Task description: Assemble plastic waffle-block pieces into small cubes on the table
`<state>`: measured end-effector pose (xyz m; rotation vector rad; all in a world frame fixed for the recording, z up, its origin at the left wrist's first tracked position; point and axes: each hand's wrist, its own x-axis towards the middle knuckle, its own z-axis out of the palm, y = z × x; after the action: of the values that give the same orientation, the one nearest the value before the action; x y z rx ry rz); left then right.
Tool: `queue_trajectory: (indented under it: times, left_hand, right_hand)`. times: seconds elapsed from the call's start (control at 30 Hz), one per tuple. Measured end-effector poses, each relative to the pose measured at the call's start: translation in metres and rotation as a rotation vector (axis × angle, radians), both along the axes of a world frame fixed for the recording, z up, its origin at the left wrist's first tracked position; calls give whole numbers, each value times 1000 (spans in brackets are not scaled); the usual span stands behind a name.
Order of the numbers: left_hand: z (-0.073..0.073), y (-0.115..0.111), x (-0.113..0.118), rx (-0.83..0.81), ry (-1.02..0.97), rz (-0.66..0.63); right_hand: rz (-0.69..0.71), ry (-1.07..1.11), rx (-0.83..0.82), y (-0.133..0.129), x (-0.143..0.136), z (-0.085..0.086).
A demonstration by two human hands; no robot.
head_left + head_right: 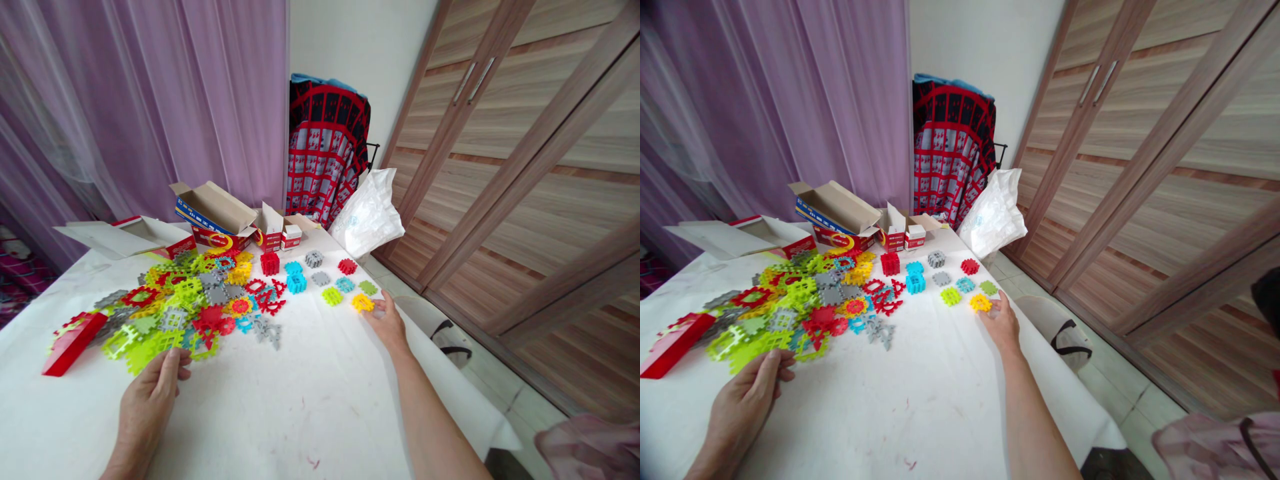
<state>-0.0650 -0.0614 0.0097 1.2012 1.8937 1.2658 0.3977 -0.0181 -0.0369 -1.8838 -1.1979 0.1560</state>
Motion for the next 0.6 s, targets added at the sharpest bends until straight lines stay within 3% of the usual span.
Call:
queue_trajectory:
  times: [0.23,0.6]
  left_hand:
    - [-6,1,-3,9,6,-5]
    - [-2,1,-2,6,40,-15]
  right_hand:
    - [3,-46,-18,0,0,0]
    - [-13,-83,-51,0,-1,1]
